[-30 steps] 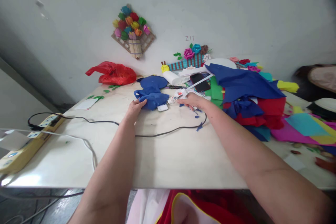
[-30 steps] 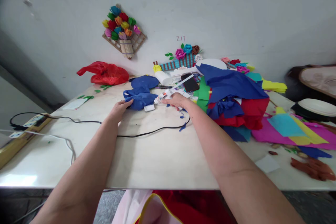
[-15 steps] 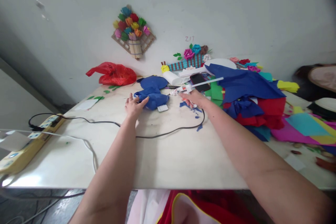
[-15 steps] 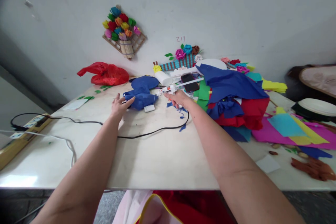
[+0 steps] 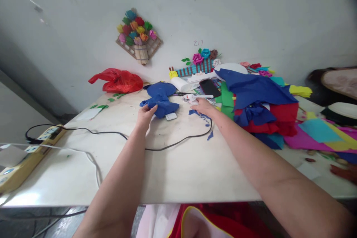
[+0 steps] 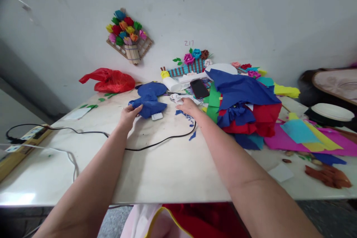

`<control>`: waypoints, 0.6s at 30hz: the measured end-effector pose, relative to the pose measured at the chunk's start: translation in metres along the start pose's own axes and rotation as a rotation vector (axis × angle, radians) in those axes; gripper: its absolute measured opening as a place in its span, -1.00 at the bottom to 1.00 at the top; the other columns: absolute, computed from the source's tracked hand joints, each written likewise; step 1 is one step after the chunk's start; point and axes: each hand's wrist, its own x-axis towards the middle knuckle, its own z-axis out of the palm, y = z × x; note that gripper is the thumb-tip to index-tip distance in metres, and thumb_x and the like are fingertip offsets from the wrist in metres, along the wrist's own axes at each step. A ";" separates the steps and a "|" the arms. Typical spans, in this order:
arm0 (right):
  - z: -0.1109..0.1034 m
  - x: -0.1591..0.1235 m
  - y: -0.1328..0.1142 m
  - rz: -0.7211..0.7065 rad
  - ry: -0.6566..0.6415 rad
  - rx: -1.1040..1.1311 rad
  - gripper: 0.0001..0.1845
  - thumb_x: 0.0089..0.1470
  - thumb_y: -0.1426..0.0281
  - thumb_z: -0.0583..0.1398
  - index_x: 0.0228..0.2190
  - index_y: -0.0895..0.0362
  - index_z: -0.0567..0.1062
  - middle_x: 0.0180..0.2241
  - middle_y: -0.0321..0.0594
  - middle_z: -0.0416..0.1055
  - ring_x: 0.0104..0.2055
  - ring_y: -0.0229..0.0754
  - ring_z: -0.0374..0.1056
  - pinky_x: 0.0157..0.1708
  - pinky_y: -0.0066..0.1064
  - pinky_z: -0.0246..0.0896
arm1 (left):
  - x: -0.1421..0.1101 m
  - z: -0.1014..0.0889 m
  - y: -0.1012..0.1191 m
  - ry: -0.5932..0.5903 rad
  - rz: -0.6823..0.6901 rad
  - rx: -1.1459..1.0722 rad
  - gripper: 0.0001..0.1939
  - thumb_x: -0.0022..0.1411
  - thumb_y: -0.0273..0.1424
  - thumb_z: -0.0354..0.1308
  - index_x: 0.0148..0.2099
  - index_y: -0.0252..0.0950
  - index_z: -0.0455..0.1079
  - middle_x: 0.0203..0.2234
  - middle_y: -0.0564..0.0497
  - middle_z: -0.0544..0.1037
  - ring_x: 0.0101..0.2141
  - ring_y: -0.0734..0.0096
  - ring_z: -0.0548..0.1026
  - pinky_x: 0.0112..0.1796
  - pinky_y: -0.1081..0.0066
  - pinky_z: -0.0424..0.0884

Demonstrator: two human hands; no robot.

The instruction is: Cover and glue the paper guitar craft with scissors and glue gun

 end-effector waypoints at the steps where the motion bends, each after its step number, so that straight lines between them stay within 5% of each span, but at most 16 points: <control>1: 0.000 -0.001 -0.001 0.014 -0.023 0.023 -0.77 -0.12 0.40 0.19 -0.33 0.21 0.44 -0.59 -0.31 0.38 -0.66 -0.34 0.23 -0.64 -0.54 0.11 | -0.001 0.002 0.000 -0.010 0.001 -0.054 -0.67 -0.24 -0.23 0.34 -0.40 -0.31 0.44 -0.50 0.02 0.51 -0.37 0.33 0.48 -0.26 0.37 0.37; 11: 0.004 -0.006 -0.019 0.161 -0.208 0.343 -0.64 -0.06 0.43 0.18 -0.16 0.18 0.32 -0.24 -0.11 0.47 -0.49 -0.29 0.43 -0.70 -0.61 0.12 | -0.003 0.005 -0.006 -0.156 -0.079 -0.236 -0.47 -0.20 -0.27 0.34 -0.11 -0.28 0.37 -0.19 -0.06 0.53 -0.21 0.25 0.50 -0.22 0.31 0.43; 18: -0.007 0.000 -0.003 0.035 0.072 -0.310 -0.61 0.00 0.33 0.13 -0.10 0.17 0.41 -0.11 -0.02 0.43 -0.10 0.01 0.36 -0.22 -0.32 0.24 | -0.008 0.009 -0.005 -0.215 -0.104 -0.200 -0.50 -0.17 -0.25 0.34 -0.14 -0.32 0.41 -0.17 -0.11 0.53 -0.16 0.22 0.49 -0.13 0.32 0.40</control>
